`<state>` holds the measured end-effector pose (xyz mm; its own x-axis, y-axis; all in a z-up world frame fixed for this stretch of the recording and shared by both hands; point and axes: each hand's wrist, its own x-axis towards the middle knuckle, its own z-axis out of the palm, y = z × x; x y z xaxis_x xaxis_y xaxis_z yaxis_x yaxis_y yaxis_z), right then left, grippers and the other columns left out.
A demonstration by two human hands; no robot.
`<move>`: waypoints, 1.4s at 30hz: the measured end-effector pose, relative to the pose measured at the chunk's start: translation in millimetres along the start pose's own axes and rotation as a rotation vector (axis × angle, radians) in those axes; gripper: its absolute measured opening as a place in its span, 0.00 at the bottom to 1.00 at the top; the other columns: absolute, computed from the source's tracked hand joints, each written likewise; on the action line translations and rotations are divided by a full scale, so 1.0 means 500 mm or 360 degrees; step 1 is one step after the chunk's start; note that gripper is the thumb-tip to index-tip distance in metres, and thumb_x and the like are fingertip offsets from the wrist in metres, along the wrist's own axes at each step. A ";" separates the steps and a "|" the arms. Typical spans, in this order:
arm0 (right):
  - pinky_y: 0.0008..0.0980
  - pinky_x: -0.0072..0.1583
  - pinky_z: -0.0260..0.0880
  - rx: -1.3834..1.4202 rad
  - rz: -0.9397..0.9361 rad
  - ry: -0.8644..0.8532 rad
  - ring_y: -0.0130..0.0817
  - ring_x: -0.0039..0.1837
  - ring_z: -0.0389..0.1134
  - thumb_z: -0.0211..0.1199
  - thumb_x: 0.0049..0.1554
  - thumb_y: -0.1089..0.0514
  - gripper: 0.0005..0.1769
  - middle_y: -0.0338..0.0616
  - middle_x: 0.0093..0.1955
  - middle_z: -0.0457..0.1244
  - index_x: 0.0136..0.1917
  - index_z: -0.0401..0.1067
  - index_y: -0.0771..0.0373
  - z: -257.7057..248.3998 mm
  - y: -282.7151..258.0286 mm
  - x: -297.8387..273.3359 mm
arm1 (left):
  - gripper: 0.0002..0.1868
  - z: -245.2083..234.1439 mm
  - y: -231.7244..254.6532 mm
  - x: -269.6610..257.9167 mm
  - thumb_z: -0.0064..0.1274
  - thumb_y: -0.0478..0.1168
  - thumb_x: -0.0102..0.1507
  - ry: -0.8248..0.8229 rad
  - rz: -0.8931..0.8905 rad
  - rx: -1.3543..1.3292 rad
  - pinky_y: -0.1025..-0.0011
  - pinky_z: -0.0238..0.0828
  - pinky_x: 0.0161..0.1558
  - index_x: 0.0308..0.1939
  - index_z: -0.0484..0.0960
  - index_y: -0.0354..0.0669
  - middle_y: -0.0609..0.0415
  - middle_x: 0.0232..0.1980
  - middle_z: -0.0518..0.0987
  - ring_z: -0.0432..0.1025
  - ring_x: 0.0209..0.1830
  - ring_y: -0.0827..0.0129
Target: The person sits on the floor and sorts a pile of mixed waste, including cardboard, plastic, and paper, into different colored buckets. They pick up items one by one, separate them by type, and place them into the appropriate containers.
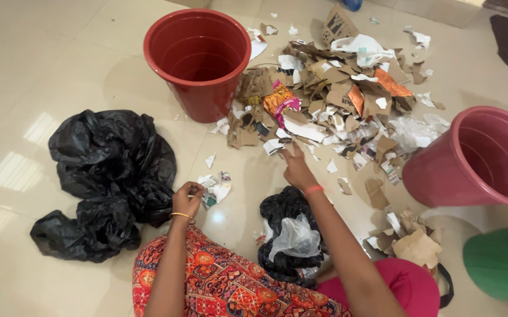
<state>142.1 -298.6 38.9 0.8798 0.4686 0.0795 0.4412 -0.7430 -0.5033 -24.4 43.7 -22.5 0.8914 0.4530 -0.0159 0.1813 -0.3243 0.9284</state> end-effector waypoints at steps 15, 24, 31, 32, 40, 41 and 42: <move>0.55 0.78 0.49 -0.0541 -0.0121 -0.0245 0.57 0.82 0.44 0.53 0.53 0.64 0.40 0.54 0.83 0.45 0.79 0.54 0.67 0.157 0.121 0.121 | 0.05 0.009 -0.024 0.009 0.60 0.33 0.60 -0.0034 -0.0078 -0.0108 0.74 0.74 0.39 0.39 0.84 0.37 0.52 0.36 0.86 0.80 0.35 0.73; 0.52 0.74 0.56 0.2315 0.0487 -0.0038 0.51 0.75 0.55 0.54 0.57 0.52 0.31 0.52 0.72 0.58 0.70 0.64 0.66 0.019 0.007 0.047 | 0.05 0.010 -0.041 0.010 0.55 0.30 0.58 -0.0022 -0.0045 -0.0197 0.75 0.76 0.40 0.38 0.84 0.38 0.53 0.35 0.86 0.81 0.36 0.75; 0.51 0.68 0.63 0.1705 0.0523 0.0217 0.49 0.68 0.63 0.57 0.57 0.48 0.25 0.49 0.63 0.66 0.64 0.74 0.63 -0.002 -0.148 0.006 | 0.05 0.009 -0.054 0.006 0.60 0.32 0.56 0.0022 0.0010 -0.0155 0.74 0.75 0.37 0.36 0.84 0.38 0.52 0.32 0.85 0.80 0.32 0.73; 0.52 0.70 0.60 0.1002 0.0315 0.0313 0.47 0.70 0.60 0.58 0.56 0.52 0.25 0.48 0.65 0.65 0.65 0.73 0.62 -0.010 -0.171 -0.011 | 0.05 0.011 -0.055 0.008 0.60 0.32 0.56 0.0028 0.0014 -0.0165 0.74 0.75 0.37 0.36 0.84 0.38 0.53 0.32 0.85 0.80 0.32 0.74; 0.67 0.66 0.53 -0.0762 -0.0335 -0.0093 0.48 0.74 0.52 0.57 0.46 0.65 0.42 0.55 0.73 0.55 0.74 0.56 0.76 0.060 -0.357 -0.100 | 0.05 0.015 -0.078 0.007 0.58 0.31 0.57 0.0025 0.0018 -0.0179 0.75 0.75 0.38 0.37 0.85 0.39 0.53 0.33 0.86 0.80 0.33 0.75; 0.67 0.66 0.54 -0.0700 -0.0347 -0.0176 0.48 0.75 0.52 0.56 0.48 0.66 0.44 0.57 0.71 0.56 0.77 0.53 0.78 0.082 -0.371 -0.109 | 0.05 0.017 -0.080 0.007 0.58 0.31 0.57 0.0019 0.0029 -0.0186 0.75 0.75 0.38 0.37 0.85 0.39 0.54 0.33 0.86 0.80 0.33 0.75; 0.65 0.67 0.56 -0.0616 -0.0359 -0.0327 0.49 0.75 0.52 0.56 0.49 0.66 0.42 0.57 0.75 0.53 0.76 0.53 0.77 0.103 -0.380 -0.120 | 0.05 0.017 -0.081 0.010 0.58 0.32 0.57 0.0012 0.0044 -0.0193 0.76 0.75 0.37 0.37 0.85 0.39 0.54 0.33 0.86 0.80 0.33 0.75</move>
<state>-3.5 -161.0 85.1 0.7189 0.6939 -0.0414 0.6843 -0.7169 -0.1335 -23.7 52.0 -63.4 0.8921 0.4518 0.0125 0.1048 -0.2338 0.9666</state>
